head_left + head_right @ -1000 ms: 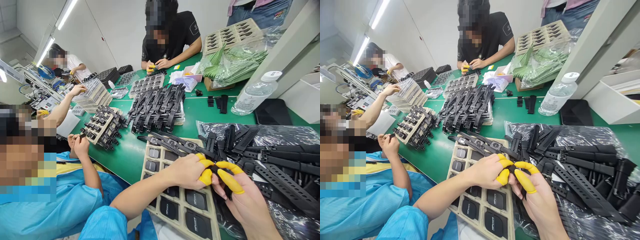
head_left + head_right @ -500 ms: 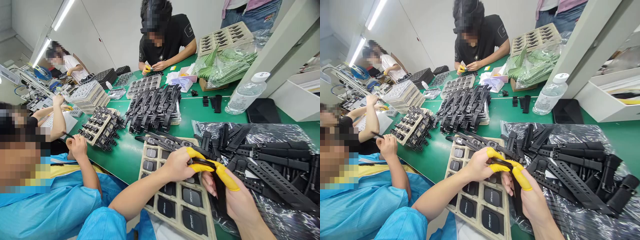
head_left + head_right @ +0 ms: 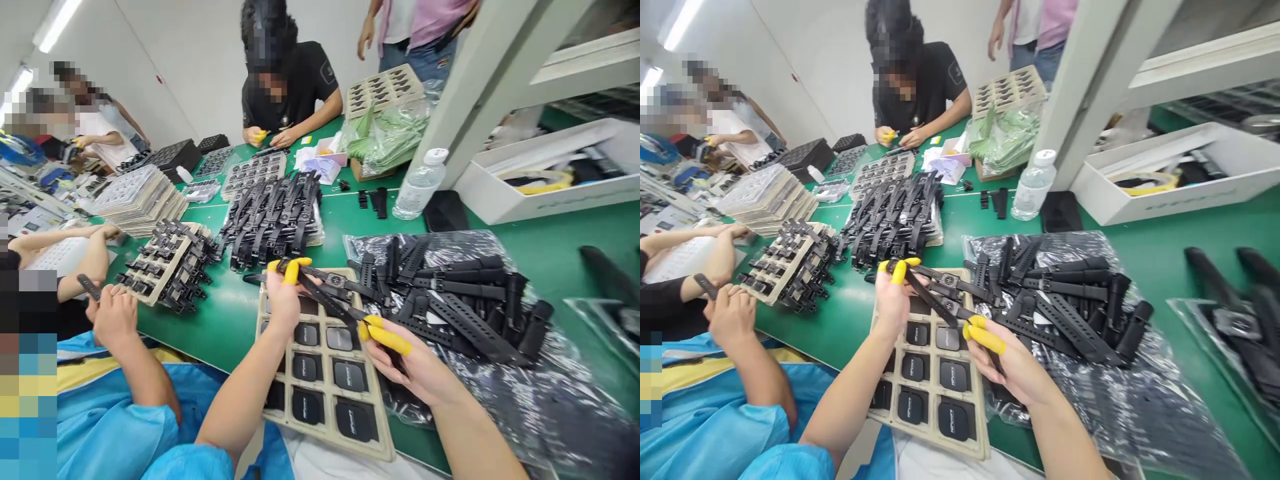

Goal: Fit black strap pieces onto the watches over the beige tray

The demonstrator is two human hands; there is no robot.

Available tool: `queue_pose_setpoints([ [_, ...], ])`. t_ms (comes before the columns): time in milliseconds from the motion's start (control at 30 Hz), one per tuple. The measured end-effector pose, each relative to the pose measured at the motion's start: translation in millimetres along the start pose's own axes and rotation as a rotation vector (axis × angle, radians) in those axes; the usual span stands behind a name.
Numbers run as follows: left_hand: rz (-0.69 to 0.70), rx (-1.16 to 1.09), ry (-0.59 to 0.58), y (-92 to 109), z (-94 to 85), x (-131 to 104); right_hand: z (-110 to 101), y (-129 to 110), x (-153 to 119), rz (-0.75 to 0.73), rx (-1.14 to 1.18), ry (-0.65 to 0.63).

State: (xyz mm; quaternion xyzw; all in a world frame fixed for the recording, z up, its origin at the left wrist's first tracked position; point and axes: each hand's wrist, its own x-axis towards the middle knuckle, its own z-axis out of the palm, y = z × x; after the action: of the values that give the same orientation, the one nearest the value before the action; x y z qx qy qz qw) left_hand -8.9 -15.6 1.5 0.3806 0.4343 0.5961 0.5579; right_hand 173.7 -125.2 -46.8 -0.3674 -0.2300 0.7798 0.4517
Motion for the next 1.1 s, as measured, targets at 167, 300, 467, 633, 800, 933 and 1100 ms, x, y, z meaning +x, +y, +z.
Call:
queue_pose_setpoints([
  [167,-0.233,0.21,-0.338,-19,6.9,-14,6,-8,4,-0.219,-0.009,0.11],
  [300,0.037,0.56,-0.673,-36,6.6,-29,10,-6,5,-0.276,0.066,0.112],
  [467,0.444,0.795,-0.875,-37,-1.8,-28,9,2,6,-0.284,-0.025,0.071],
  [633,0.536,0.872,-0.941,-34,-5.1,-25,4,4,7,-0.248,-0.081,-0.006],
  [800,0.598,0.874,-0.932,-32,-3.1,-25,8,1,8,-0.28,-0.006,0.057],
  [933,0.649,0.827,-0.895,-33,-0.9,-24,12,-1,10,-0.3,0.05,0.05],
  [1100,0.686,0.847,-0.904,-34,0.7,-22,14,-4,9,-0.284,0.142,0.037],
])
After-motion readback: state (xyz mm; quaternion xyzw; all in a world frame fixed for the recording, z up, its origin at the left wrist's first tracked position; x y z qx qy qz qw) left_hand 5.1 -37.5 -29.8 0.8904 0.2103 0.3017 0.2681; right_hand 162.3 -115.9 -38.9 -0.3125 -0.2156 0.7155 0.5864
